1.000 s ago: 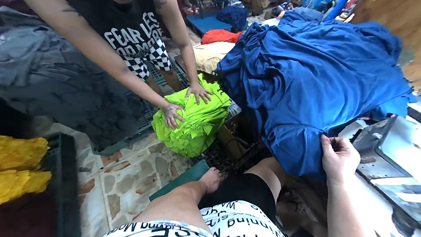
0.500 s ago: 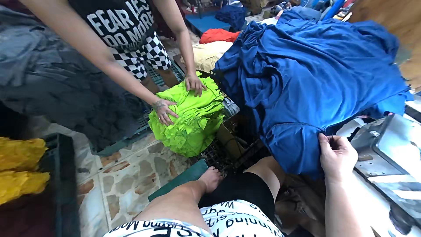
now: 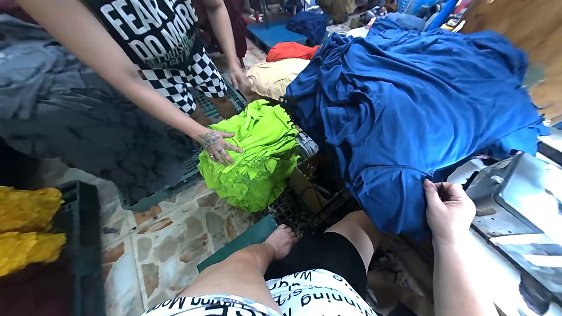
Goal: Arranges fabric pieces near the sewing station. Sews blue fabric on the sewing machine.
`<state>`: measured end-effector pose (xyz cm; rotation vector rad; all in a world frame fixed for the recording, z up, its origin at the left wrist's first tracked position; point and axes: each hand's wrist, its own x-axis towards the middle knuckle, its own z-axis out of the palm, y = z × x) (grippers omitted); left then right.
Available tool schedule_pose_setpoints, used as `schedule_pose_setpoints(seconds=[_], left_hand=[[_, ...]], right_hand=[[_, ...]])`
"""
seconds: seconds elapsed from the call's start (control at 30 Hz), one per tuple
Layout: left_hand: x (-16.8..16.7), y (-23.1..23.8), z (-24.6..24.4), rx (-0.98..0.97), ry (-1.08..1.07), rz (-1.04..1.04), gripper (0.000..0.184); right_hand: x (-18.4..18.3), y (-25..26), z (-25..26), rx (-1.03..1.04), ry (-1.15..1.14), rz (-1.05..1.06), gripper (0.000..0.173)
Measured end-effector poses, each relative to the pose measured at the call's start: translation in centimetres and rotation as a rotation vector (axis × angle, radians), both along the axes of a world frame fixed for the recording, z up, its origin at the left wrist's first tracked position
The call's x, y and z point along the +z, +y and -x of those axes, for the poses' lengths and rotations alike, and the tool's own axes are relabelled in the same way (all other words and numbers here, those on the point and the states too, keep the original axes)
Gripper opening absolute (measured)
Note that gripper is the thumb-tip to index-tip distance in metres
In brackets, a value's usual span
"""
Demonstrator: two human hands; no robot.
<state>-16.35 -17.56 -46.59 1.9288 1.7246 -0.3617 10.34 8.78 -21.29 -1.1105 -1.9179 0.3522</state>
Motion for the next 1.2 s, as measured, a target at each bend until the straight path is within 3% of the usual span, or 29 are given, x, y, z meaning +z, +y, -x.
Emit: schedule_pose_setpoints(seconds=[1.2], left_hand=[[-0.59,-0.14,0.11,-0.009,-0.004,-0.024,0.034]], right_hand=[[-0.07,0.05,0.04,-0.003,0.001,-0.005,0.030]])
